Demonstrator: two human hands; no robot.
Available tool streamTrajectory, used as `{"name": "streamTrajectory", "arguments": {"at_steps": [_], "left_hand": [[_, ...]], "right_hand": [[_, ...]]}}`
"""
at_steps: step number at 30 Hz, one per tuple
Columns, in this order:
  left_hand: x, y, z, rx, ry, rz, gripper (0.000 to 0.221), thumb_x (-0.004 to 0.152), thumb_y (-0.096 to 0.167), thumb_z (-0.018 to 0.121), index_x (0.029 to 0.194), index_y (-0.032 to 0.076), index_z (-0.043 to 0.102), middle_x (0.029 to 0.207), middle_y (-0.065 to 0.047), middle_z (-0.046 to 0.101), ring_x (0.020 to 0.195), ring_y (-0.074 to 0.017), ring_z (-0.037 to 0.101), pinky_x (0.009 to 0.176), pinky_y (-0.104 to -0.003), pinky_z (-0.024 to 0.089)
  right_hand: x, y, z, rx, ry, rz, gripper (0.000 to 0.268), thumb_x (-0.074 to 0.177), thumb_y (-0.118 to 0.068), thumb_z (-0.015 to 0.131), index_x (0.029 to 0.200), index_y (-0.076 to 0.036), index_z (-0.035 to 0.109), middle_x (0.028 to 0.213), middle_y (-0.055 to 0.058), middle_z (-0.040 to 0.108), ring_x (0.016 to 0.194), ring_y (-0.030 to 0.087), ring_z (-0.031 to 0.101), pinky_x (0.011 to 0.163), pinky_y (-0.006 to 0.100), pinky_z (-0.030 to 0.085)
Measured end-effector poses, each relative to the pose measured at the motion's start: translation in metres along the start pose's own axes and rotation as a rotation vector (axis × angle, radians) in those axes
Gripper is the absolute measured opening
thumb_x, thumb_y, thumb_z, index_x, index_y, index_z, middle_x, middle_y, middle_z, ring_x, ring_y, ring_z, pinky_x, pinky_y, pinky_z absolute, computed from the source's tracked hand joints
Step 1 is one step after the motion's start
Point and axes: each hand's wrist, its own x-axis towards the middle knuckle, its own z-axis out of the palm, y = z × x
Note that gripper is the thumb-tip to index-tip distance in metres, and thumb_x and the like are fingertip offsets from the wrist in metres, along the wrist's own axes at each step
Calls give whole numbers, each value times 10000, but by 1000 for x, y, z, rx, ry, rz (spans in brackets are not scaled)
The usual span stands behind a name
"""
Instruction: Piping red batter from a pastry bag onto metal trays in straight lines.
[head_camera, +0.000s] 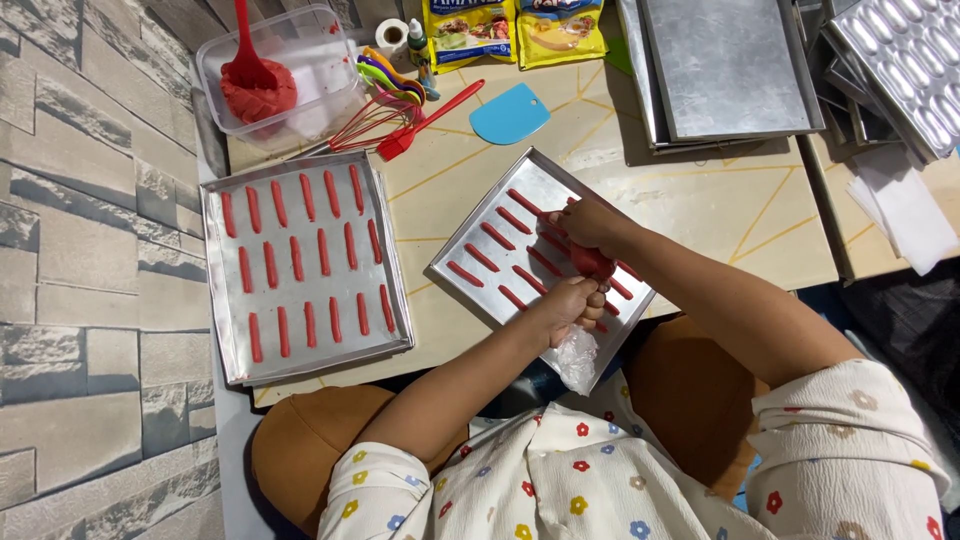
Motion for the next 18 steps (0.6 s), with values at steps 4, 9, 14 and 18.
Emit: {"name": "streamTrajectory", "arguments": {"at_steps": [4,9,14,18], "left_hand": [[13,-12,-11,-18,-4,-1,163,996,133,324,907,207,439,625,140,169,474,32,128,360,-128,120],[10,-9,-6,-32,2,3,165,1037,168,328,938,190,458,632,132,169,478,34,140,369,-124,125],[12,-16,-4,-54,-7,-5,152,1048,201,357,959,196,480,637,126,182,480,21,146,368,-138,138],[14,-21,-2,-46,-12,2,148,1054,219,370,978,202,496,651,123,180,482,23,155,369,-139,142]], "right_hand": [[15,12,5,-39,-8,-12,544,1063,-413,506,1402,3,599,1317,263,636,1248,390,613,922,473,538],[-17,-11,-4,-221,-72,-14,441,1010,-248,594,1351,28,635,1340,294,621,1283,446,581,973,500,532],[-3,0,0,-65,-31,49,431,980,-303,652,1291,-6,682,1303,251,653,1187,384,647,904,464,560],[22,16,4,85,13,66,456,947,-364,709,1230,-7,710,1244,255,662,1067,374,702,826,474,587]]}}
